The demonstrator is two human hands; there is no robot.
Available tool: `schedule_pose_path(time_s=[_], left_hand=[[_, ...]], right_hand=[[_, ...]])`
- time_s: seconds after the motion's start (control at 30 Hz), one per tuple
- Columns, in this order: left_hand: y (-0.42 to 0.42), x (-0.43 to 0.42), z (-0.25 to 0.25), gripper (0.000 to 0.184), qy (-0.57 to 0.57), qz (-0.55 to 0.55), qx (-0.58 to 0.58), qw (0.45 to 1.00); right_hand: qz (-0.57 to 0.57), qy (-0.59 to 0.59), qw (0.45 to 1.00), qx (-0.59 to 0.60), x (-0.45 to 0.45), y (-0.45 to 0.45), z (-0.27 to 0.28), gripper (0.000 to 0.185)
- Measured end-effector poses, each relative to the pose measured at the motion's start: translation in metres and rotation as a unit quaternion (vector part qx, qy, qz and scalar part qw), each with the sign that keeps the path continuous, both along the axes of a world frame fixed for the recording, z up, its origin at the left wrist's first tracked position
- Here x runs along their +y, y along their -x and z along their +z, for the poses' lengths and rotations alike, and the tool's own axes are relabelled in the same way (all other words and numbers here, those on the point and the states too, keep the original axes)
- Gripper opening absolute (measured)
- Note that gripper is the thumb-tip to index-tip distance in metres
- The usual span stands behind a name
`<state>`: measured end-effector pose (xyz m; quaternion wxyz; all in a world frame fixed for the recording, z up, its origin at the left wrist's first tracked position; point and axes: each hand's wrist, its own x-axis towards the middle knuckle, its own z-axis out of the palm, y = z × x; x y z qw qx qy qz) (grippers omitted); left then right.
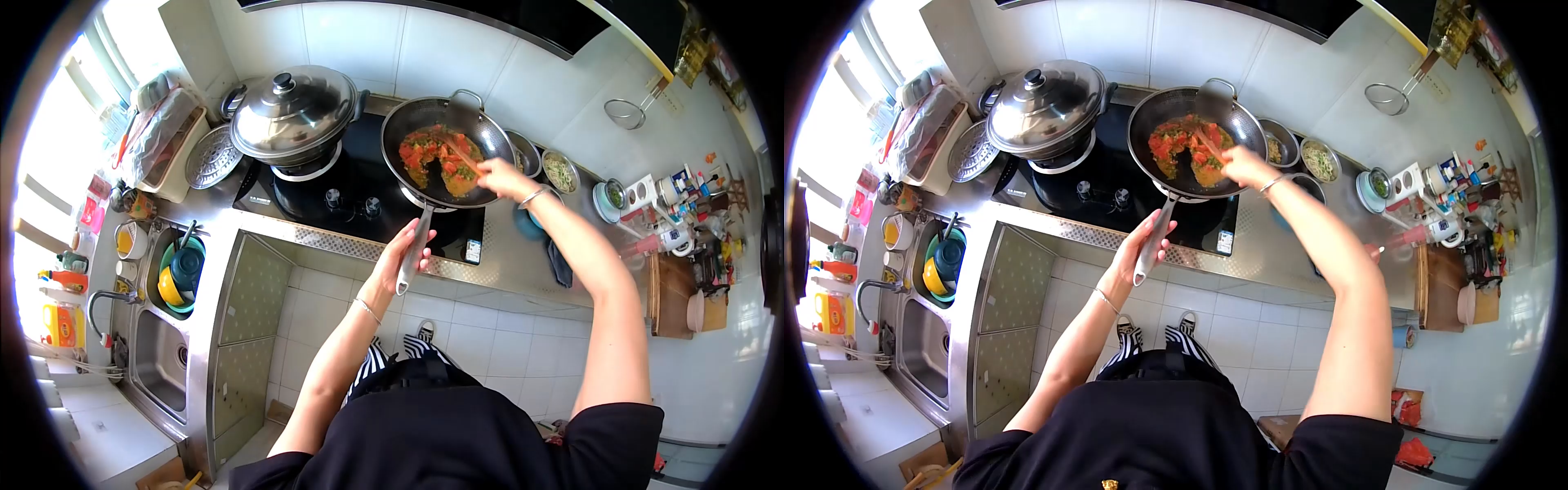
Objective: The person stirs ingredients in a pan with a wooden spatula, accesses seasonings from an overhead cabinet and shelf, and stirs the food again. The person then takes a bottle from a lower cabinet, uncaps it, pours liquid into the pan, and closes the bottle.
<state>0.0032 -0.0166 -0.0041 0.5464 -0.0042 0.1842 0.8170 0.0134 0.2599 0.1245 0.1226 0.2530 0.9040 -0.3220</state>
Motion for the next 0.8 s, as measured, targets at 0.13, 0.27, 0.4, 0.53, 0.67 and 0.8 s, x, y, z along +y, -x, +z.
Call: schedule_pose_path(time_s=[0.13,0.27,0.4,0.53,0.67,0.8], left_hand=[[-0.004,0.000,-0.008,0.047,-0.054,0.004,-0.085,0.995],[-0.004,0.002,-0.003,0.048,-0.062,0.018,-0.105,0.992],[-0.004,0.001,0.003,0.048,-0.038,0.025,-0.096,0.994],[-0.009,0.000,0.003,0.049,-0.019,0.040,-0.076,0.996],[-0.008,0.001,0.011,0.050,0.011,0.045,-0.047,0.998],[-0.007,0.000,0.012,0.051,0.015,0.042,-0.039,0.998]], right_hand=[[0.032,-0.006,0.998,-0.056,0.011,-0.041,0.028,0.048],[0.088,-0.048,0.982,-0.158,0.002,-0.088,0.120,0.049],[0.131,-0.024,0.970,-0.202,0.014,-0.087,0.097,0.047],[0.056,0.002,0.986,-0.159,0.001,-0.036,0.064,0.039],[-0.040,0.106,0.981,-0.157,0.001,-0.036,0.099,0.030],[-0.218,0.216,0.941,-0.145,0.025,-0.061,0.120,0.018]])
